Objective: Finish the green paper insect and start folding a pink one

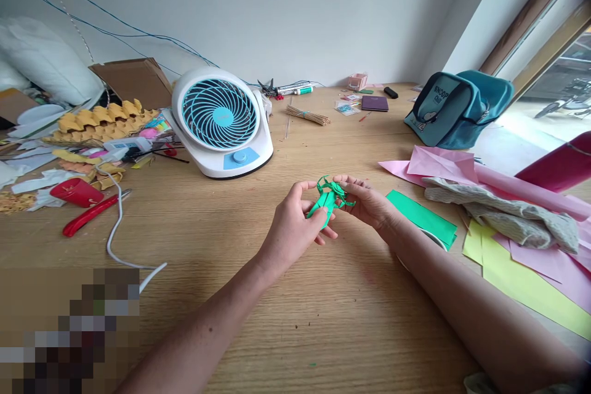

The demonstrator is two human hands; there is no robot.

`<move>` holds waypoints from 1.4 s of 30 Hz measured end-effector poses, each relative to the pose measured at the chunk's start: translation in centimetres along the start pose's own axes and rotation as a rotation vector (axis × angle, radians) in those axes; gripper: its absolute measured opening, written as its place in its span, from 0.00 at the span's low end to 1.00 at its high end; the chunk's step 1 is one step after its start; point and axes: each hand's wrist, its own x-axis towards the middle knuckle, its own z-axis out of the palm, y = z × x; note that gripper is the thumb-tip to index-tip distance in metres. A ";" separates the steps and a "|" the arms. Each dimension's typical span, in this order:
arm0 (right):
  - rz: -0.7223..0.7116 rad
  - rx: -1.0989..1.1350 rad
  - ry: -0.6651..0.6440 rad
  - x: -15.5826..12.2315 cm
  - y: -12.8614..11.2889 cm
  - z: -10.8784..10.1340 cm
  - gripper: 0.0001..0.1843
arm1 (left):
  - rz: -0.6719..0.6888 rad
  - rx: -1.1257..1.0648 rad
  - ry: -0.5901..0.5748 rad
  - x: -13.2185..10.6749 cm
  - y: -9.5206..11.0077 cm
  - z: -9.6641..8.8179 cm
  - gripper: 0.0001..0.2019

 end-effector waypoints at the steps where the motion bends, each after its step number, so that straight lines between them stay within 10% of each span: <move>1: 0.015 0.052 0.018 0.0 -0.1 0.2 0.15 | -0.005 0.008 -0.001 0.0 0.0 0.0 0.25; 42: -0.172 -0.478 0.005 -0.2 0.0 0.8 0.19 | 0.070 0.175 -0.165 2.5 -3.6 -1.7 0.29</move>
